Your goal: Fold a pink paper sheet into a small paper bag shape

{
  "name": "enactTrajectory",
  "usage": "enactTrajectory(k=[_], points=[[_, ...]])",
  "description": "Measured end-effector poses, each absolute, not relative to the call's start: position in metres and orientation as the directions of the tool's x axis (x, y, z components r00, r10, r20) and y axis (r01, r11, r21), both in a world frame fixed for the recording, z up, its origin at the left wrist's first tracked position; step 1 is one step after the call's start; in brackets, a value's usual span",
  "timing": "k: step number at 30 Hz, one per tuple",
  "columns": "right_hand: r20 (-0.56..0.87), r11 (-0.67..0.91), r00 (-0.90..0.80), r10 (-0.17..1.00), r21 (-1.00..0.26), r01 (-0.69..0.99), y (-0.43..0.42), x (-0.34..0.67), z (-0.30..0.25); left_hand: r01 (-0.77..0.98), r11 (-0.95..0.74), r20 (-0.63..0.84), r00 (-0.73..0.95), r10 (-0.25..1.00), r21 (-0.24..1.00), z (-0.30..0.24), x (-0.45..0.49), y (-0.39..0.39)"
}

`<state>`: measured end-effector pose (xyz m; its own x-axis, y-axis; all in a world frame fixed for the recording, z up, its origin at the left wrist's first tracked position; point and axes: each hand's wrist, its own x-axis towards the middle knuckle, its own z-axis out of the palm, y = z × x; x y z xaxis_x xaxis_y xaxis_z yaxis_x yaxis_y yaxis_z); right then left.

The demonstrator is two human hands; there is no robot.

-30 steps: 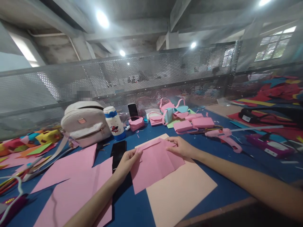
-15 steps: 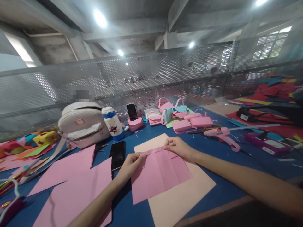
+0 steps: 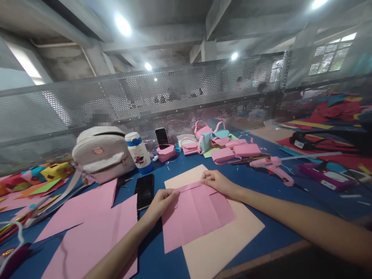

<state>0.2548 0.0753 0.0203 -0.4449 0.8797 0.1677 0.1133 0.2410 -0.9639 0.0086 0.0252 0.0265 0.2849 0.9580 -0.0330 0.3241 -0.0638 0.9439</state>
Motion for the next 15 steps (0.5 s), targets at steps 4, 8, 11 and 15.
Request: enactTrajectory(k=[4,8,11,15], points=[[0.198,0.295,-0.479,0.855,-0.946,0.136,0.069,0.253,0.022,0.357,-0.055,-0.079,0.351,0.933,0.933,0.032,0.01,0.023],[0.182,0.294,-0.518,0.836,-0.945,0.142,0.062,0.247,0.021,0.369,-0.09,-0.066,0.389,0.919,0.925,0.036,0.016,0.019],[0.165,0.287,-0.531,0.831,-0.945,0.155,0.057,0.243,0.02,0.379,-0.106,-0.056,0.393,0.918,0.919,0.032,0.022,0.015],[0.103,0.25,-0.539,0.836,-0.946,0.208,0.05,0.239,0.02,0.408,-0.106,-0.063,0.38,0.923,0.907,0.025,0.03,0.01]])
